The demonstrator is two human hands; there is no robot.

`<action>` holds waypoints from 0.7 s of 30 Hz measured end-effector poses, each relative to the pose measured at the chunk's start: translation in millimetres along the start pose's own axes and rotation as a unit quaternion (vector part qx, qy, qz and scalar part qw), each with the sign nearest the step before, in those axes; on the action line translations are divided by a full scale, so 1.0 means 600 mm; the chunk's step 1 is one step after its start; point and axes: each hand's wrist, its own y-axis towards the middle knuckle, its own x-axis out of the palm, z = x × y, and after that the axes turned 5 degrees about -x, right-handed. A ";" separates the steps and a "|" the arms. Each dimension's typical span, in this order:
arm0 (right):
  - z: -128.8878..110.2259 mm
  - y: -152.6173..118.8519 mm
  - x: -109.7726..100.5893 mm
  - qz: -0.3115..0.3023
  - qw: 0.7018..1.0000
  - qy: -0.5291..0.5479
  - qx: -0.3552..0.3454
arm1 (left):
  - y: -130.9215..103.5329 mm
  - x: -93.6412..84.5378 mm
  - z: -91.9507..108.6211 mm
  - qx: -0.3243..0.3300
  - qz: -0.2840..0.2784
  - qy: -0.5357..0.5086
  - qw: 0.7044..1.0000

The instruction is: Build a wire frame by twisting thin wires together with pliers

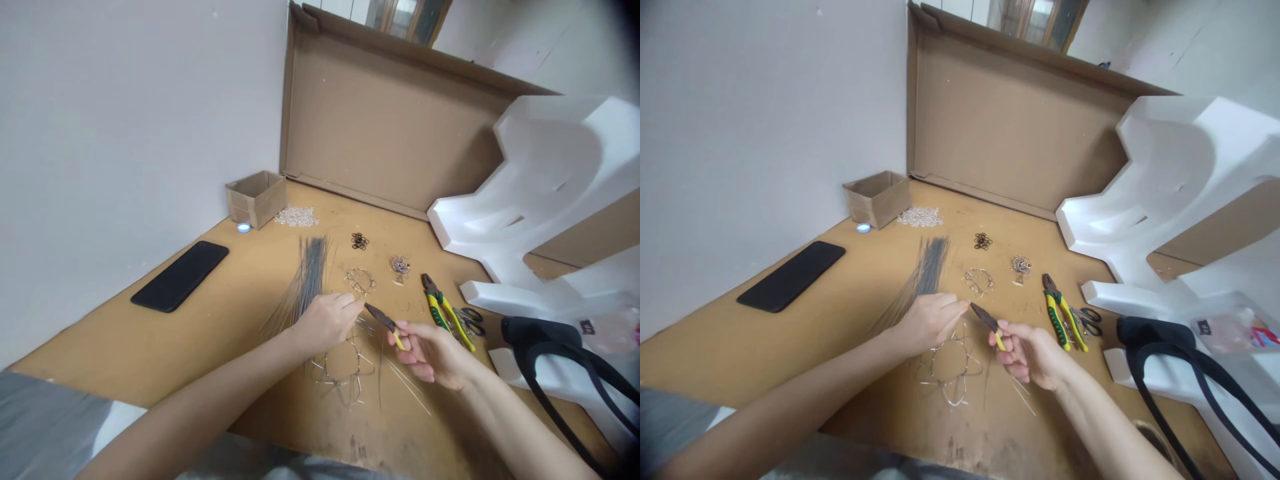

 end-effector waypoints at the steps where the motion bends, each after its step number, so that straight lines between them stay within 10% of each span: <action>1: 0.005 0.000 -0.001 -0.010 1.000 0.025 0.000 | 0.000 0.001 0.001 0.006 0.000 0.002 1.000; 6: 0.021 -0.001 -0.008 -0.031 0.997 0.061 -0.020 | 0.006 0.007 0.000 -0.072 -0.020 -0.139 0.987; 10: 0.020 -0.008 -0.006 -0.021 0.999 0.015 -0.025 | 0.017 0.006 -0.011 -0.220 -0.089 -0.434 0.869; 15: 0.023 -0.016 -0.001 0.002 0.997 -0.080 -0.022 | 0.026 0.004 -0.026 -0.317 -0.109 -0.545 0.769; 18: 0.023 -0.016 0.002 -0.006 0.996 -0.089 -0.017 | 0.026 0.008 -0.025 -0.320 -0.100 -0.535 0.776; 21: 0.020 -0.013 0.007 -0.051 0.998 -0.008 0.022 | 0.021 0.011 -0.020 -0.260 -0.074 -0.448 0.852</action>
